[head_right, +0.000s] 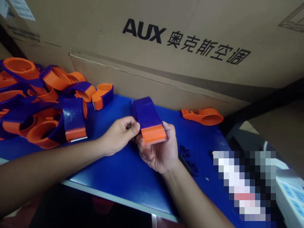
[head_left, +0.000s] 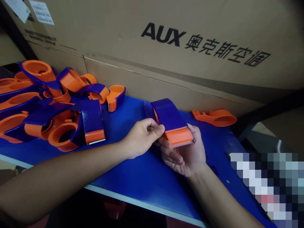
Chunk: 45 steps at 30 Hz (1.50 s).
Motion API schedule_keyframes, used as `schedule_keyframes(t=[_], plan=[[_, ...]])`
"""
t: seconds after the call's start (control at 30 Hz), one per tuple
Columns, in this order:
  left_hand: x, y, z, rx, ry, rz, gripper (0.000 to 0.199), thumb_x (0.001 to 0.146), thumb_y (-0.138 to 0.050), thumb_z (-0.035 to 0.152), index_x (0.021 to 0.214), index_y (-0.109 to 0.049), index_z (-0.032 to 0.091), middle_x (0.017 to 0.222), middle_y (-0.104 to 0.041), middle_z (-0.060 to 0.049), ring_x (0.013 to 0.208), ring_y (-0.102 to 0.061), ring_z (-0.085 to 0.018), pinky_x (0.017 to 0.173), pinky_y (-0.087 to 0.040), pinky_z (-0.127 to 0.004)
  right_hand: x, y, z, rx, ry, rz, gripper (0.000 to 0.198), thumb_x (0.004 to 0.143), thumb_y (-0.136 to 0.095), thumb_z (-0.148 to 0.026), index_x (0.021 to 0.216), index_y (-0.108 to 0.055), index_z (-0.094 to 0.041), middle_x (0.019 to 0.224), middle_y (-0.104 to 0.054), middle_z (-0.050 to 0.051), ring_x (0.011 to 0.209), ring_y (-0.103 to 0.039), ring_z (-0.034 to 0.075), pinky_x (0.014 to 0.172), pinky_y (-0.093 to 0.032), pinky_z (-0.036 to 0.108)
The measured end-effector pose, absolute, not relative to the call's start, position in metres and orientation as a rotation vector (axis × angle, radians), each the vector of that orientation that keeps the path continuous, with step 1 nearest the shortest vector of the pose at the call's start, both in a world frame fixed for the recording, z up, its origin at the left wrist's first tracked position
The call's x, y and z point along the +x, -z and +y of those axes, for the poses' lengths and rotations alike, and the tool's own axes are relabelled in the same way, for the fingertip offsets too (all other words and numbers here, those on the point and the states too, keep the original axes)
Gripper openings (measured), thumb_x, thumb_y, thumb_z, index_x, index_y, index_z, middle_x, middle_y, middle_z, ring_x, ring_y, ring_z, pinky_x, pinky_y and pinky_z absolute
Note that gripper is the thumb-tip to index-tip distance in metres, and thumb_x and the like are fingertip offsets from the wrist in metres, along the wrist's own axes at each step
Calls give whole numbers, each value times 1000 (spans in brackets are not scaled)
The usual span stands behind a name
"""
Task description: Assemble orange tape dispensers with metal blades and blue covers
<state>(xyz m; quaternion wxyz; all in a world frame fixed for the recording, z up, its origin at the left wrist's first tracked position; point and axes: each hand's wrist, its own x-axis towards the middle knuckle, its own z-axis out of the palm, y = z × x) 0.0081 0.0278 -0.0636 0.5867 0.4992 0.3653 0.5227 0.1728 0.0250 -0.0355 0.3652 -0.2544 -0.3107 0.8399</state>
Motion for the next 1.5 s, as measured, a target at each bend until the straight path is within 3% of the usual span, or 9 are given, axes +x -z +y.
schedule_keyframes(t=[0.17,0.43,0.63,0.8,0.97,1.13,1.27,1.5], plan=[[6,53,26,1171,-1217,786,50,84,-80,63,80,-61,17,69,-60,3,64,-54,-9,63,-43,-25,172,34,19,-532,-2174,-815,56,90,-52,-67,98,-71,-15,61,-61,-2,29,-26,3,27,-27,13],[5,52,26,1076,-1193,665,41,86,-81,53,82,-63,17,73,-63,2,66,-59,-10,67,-49,-26,175,33,20,-530,-2146,-855,56,90,-53,-66,97,-72,-14,62,-60,-3,29,-25,1,27,-26,12],[4,39,22,981,-1295,682,35,90,-77,47,79,-64,16,69,-61,2,64,-57,-9,64,-49,-25,177,32,22,-596,-2123,-855,60,90,-51,-69,88,-72,-13,63,-59,-2,31,-33,2,30,-35,13],[5,34,18,1048,-1306,886,38,84,-83,50,82,-69,15,75,-69,0,68,-61,-11,66,-47,-25,178,38,25,-604,-2113,-861,61,91,-51,-71,96,-72,-13,67,-68,4,36,-49,8,32,-41,16],[4,39,19,1124,-1241,952,27,90,-77,40,84,-68,16,76,-71,-1,70,-64,-13,69,-48,-26,178,42,30,-630,-2093,-856,56,93,-52,-64,101,-73,-13,70,-71,7,40,-56,12,35,-47,20],[1,43,24,1266,-1146,872,30,96,-68,42,82,-62,17,76,-64,1,71,-58,-12,74,-47,-28,178,42,27,-572,-2157,-822,55,92,-55,-62,88,-73,-11,64,-65,4,36,-40,5,33,-40,16],[0,46,27,1301,-1140,839,30,98,-65,43,83,-60,17,77,-61,1,73,-56,-12,76,-47,-30,176,41,23,-515,-2181,-793,62,96,-49,-66,89,-73,-9,62,-62,1,34,-26,2,30,-34,13],[3,46,26,1245,-1167,829,28,98,-66,39,82,-59,17,73,-62,1,69,-57,-11,70,-47,-27,174,40,21,-491,-2196,-758,66,98,-47,-65,90,-74,-5,63,-59,0,32,-20,-1,27,-31,10]])
